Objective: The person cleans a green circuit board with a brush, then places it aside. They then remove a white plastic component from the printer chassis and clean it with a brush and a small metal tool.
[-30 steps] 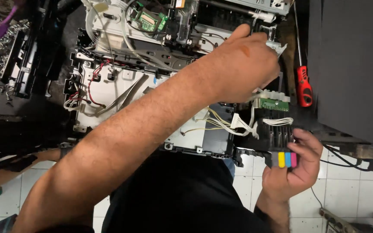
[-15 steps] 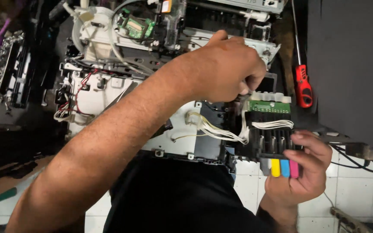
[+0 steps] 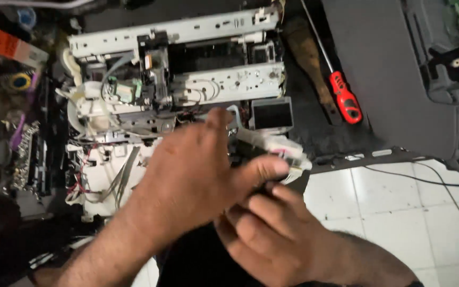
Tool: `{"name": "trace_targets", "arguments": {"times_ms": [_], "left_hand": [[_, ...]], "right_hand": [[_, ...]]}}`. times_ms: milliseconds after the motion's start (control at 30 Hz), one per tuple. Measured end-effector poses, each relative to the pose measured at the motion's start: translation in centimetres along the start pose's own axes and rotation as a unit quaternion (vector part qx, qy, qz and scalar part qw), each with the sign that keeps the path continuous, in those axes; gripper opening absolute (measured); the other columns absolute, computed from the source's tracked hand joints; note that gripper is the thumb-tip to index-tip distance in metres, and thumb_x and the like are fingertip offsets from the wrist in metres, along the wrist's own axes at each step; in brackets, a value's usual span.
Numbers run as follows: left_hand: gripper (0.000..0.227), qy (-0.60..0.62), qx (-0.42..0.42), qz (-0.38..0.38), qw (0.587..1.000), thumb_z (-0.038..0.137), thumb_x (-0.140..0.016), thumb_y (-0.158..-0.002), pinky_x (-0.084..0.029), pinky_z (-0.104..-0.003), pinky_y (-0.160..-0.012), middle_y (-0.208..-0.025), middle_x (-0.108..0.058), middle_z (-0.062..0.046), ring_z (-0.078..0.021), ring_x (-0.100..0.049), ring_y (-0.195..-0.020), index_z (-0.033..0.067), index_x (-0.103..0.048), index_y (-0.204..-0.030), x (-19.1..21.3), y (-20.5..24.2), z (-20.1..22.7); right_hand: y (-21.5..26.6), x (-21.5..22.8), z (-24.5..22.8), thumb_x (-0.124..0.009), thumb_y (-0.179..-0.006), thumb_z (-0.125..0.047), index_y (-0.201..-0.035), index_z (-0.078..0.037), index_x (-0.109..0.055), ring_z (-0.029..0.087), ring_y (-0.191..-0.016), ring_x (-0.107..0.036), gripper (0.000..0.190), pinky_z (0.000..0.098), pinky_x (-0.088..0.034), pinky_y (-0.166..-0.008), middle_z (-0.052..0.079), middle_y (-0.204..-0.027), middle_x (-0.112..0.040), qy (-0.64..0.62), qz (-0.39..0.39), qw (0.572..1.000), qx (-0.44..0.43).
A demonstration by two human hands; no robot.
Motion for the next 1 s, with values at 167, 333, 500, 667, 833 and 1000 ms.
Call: {"name": "trace_targets", "arguments": {"times_ms": [167, 333, 500, 667, 833, 1000], "left_hand": [[0.107, 0.101, 0.061, -0.05, 0.992, 0.072, -0.074, -0.071, -0.062, -0.041, -0.076, -0.109, -0.074, -0.007, -0.0241, -0.074, -0.096, 0.0193, -0.031, -0.153, 0.1, -0.5, 0.5], [0.095, 0.247, 0.03, -0.052, 0.967, 0.061, -0.067, -0.07, -0.063, -0.032, -0.064, -0.106, -0.077, 0.001, -0.0107, -0.063, -0.058, 0.0244, -0.038, -0.152, 0.0, -1.0, 0.4], [0.094, 0.293, -0.112, -0.012, 0.95, 0.056, -0.066, -0.082, -0.043, -0.049, -0.106, -0.161, -0.041, -0.016, -0.0331, -0.048, -0.14, 0.0117, -0.029, -0.156, -0.4, -0.8, 0.1], [0.093, 0.322, -0.118, -0.058, 0.938, 0.061, -0.057, -0.084, -0.034, -0.054, -0.112, -0.168, -0.033, -0.015, -0.0357, -0.036, -0.15, 0.0134, -0.028, -0.159, -0.1, -0.8, 0.3], [0.08, 0.447, -0.081, -0.038, 0.89, 0.047, -0.062, -0.088, -0.04, -0.044, -0.113, -0.159, -0.046, -0.014, -0.0272, -0.047, -0.144, 0.0133, -0.034, -0.155, -0.4, -1.1, 0.3], [0.08, 0.493, -0.067, -0.009, 0.867, 0.045, -0.066, -0.085, -0.05, -0.036, -0.104, -0.137, -0.063, -0.01, -0.0196, -0.061, -0.124, 0.0137, -0.038, -0.152, -0.9, -1.0, 0.8]], "right_hand": [[-1.2, 0.3, 0.3, -0.048, -0.104, -0.009, -0.102, -0.009, -0.075, 0.027, -0.095, -0.065, 0.027, 0.0436, -0.057, -0.086, 0.009, -0.104, -0.067, -0.002, 0.002, 1.0, 0.009], [-0.8, 0.7, 1.2, -0.051, -0.112, -0.019, -0.119, -0.01, -0.068, 0.022, -0.11, -0.067, 0.021, 0.0414, -0.056, -0.093, 0.006, -0.113, -0.071, -0.088, -0.026, 0.996, 0.007], [6.8, 1.9, 3.1, -0.075, -0.096, -0.033, -0.107, -0.024, -0.07, 0.011, -0.115, -0.066, 0.016, 0.0403, -0.052, -0.11, -0.011, -0.115, -0.07, -0.121, 0.086, 0.979, -0.143], [9.0, 0.7, 8.4, -0.063, -0.088, -0.024, -0.1, -0.001, -0.059, 0.036, -0.103, -0.072, 0.026, 0.0389, -0.059, -0.083, 0.025, -0.104, -0.066, -0.158, 0.222, 0.908, -0.319], [4.7, 1.2, 9.7, -0.065, -0.074, -0.047, -0.129, 0.005, -0.059, 0.034, -0.131, -0.062, 0.076, 0.0441, -0.048, -0.115, 0.023, -0.136, -0.062, -0.268, 0.084, 0.874, -0.396], [3.2, 1.2, 10.5, -0.074, -0.073, -0.025, -0.131, 0.002, -0.06, 0.029, -0.131, -0.061, 0.066, 0.0412, -0.049, -0.113, 0.018, -0.139, -0.062, -0.259, 0.041, 0.872, -0.414]]}}
Point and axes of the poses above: each hand's wrist, its own y-axis away from the middle knuckle, its own x-axis out of the back of the hand, z = x × y, the point moved 5 cm from there along -y, towards the middle knuckle
